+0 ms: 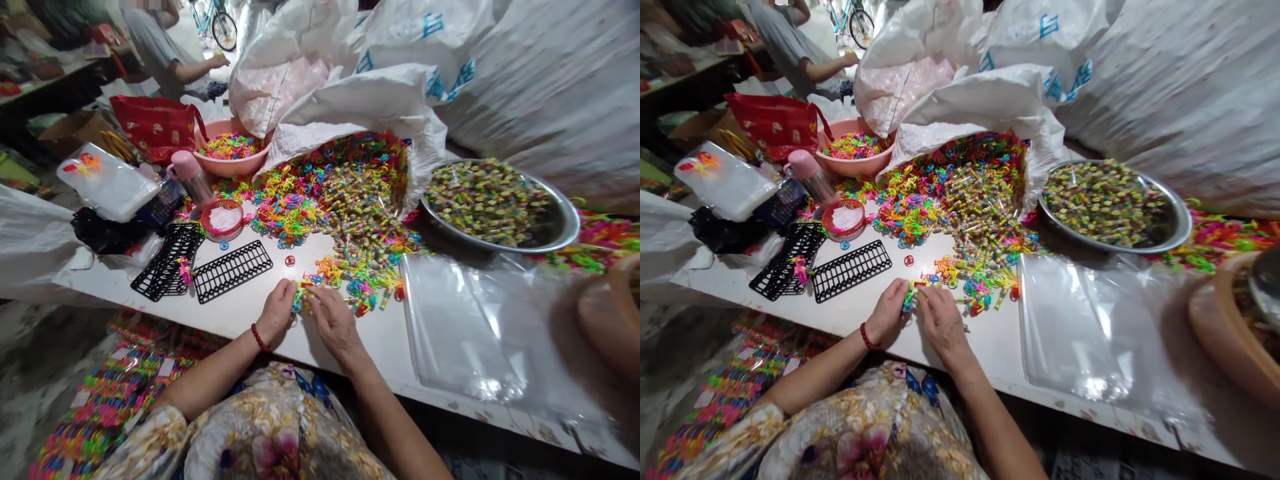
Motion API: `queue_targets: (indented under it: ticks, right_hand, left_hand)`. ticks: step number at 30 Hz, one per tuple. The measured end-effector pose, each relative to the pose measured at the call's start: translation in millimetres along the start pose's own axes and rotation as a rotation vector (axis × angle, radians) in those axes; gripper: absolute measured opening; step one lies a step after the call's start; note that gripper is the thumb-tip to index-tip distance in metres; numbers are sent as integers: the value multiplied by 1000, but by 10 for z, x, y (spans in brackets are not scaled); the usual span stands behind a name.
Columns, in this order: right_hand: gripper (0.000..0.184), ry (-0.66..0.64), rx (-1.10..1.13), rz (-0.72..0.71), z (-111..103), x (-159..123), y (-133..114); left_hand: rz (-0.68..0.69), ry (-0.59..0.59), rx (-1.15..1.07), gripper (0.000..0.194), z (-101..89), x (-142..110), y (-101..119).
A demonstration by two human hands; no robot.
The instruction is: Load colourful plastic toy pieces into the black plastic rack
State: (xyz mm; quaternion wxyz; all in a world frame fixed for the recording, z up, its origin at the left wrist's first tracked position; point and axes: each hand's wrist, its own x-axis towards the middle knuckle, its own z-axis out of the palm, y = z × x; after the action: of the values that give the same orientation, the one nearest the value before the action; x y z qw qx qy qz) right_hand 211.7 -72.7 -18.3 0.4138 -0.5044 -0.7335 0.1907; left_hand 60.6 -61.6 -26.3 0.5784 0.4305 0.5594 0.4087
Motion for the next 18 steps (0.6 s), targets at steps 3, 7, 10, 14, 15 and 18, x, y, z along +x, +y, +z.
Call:
queue_targets:
  ticks: [3,7,10,14,15,18]
  right_hand:
    - [25,50,-352,31,-215,278,409]
    - [17,-203,-766,177,-412,644,825]
    - [18,-324,-890,231,-412,805,922]
    - [20,-341,-905,219,-333,887,931]
    - [21,-321,-882,225,-322,894,937]
    - [22,-273,-793,270,-338,900,977]
  left_hand:
    - [291,31,429,29,-77,109,31]
    - [481,143,620,15,-146,468,162]
    - [599,234,748,26,-160,891,357]
    - [643,240,851,41,-161,1387,587]
    - [642,225,838,40,-158,1467,616]
    - [646,217,753,32,-158,1599,633]
